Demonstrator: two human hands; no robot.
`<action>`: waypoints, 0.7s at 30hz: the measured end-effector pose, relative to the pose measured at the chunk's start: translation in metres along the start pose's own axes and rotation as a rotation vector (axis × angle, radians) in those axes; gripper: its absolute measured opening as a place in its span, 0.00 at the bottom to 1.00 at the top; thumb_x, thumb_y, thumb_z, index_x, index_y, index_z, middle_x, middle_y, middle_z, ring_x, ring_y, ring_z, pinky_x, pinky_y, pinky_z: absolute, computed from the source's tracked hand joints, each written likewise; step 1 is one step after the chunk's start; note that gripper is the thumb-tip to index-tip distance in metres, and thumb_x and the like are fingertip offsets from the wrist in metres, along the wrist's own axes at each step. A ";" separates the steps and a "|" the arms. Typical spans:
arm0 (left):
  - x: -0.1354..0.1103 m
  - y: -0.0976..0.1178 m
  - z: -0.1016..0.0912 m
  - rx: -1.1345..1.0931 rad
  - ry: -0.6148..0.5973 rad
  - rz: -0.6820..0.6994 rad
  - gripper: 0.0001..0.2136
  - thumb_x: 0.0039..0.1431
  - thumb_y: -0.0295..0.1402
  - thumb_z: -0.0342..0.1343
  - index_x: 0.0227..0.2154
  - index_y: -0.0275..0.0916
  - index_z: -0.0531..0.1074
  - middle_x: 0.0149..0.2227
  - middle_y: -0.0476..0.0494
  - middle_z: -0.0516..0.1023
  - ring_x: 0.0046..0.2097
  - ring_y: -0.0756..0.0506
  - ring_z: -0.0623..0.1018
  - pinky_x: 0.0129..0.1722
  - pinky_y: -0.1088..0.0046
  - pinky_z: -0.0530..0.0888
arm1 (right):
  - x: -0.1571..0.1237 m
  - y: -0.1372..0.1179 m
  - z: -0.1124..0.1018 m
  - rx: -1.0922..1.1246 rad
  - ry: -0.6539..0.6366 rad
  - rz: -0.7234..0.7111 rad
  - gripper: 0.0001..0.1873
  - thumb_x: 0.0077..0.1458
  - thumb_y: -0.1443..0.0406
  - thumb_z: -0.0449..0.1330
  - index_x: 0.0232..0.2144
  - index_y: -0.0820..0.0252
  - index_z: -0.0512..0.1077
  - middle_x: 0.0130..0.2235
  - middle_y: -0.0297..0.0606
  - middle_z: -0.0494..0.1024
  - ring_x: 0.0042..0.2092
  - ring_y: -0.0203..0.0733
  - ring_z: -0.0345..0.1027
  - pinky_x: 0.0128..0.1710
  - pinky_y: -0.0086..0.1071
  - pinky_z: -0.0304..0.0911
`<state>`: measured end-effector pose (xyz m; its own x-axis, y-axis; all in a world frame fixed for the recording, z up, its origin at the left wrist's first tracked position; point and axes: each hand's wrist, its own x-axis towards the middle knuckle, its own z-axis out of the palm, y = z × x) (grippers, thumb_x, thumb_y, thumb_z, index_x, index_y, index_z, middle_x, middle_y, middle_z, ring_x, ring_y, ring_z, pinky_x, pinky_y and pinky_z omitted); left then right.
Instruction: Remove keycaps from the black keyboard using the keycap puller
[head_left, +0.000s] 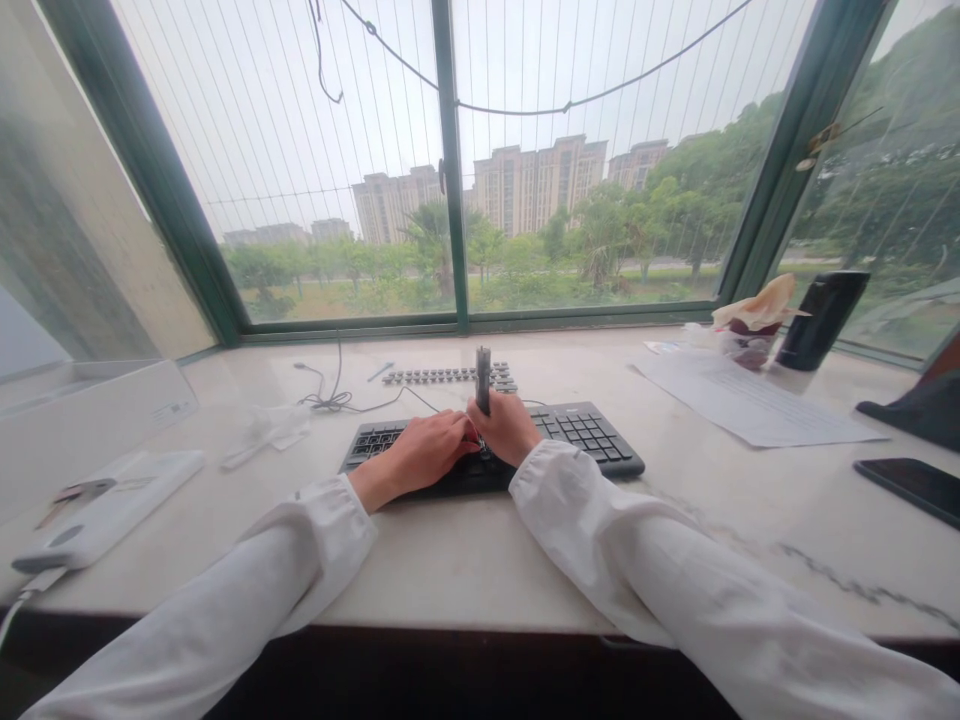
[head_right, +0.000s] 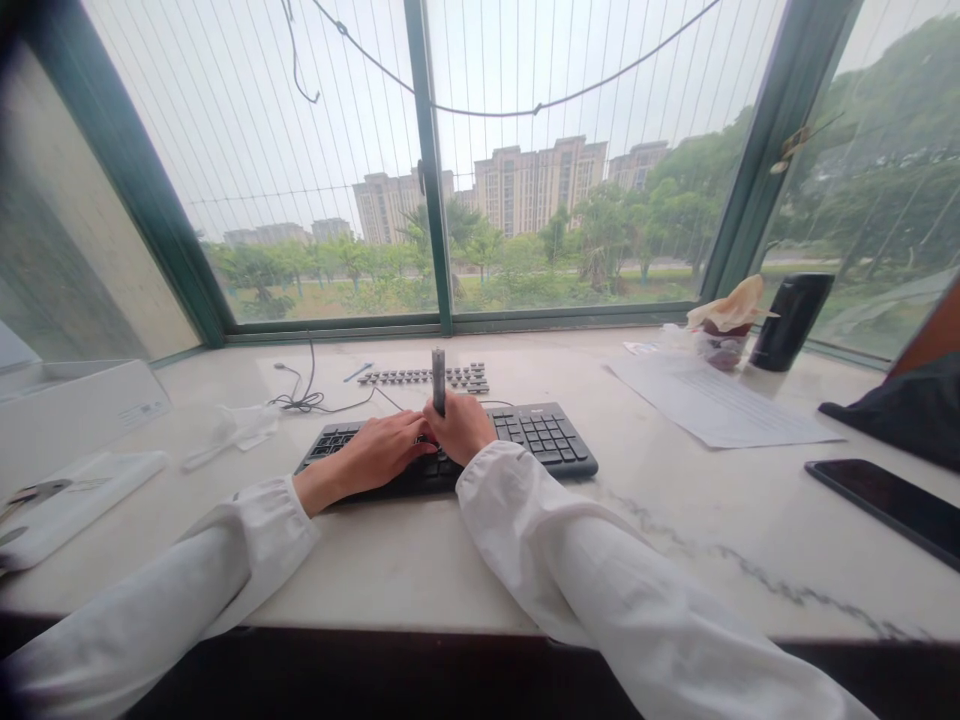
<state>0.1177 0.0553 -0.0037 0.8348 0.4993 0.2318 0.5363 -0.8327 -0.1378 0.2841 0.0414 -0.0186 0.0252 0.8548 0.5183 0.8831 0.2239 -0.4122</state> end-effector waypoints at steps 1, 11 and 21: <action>0.000 0.000 0.000 -0.010 0.002 -0.006 0.13 0.67 0.39 0.43 0.45 0.37 0.65 0.44 0.39 0.74 0.45 0.41 0.75 0.35 0.68 0.72 | 0.000 0.000 0.000 0.011 0.000 -0.010 0.18 0.61 0.60 0.46 0.25 0.59 0.71 0.24 0.37 0.74 0.26 0.37 0.63 0.27 0.30 0.47; -0.001 0.000 0.003 -0.103 0.035 -0.027 0.11 0.66 0.39 0.44 0.41 0.39 0.67 0.43 0.41 0.75 0.44 0.42 0.76 0.36 0.69 0.73 | -0.002 0.002 -0.004 0.138 -0.043 -0.025 0.18 0.58 0.59 0.47 0.19 0.58 0.63 0.20 0.33 0.68 0.24 0.35 0.60 0.26 0.28 0.49; 0.000 -0.002 0.009 -0.125 0.068 -0.020 0.12 0.66 0.40 0.45 0.40 0.38 0.69 0.42 0.41 0.75 0.45 0.42 0.75 0.37 0.70 0.73 | 0.000 0.004 -0.006 0.170 -0.129 0.025 0.22 0.58 0.55 0.46 0.17 0.58 0.61 0.19 0.33 0.68 0.24 0.36 0.61 0.27 0.28 0.52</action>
<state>0.1176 0.0593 -0.0122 0.8113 0.5025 0.2989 0.5299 -0.8480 -0.0126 0.2907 0.0398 -0.0162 -0.0232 0.9115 0.4106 0.7911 0.2679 -0.5499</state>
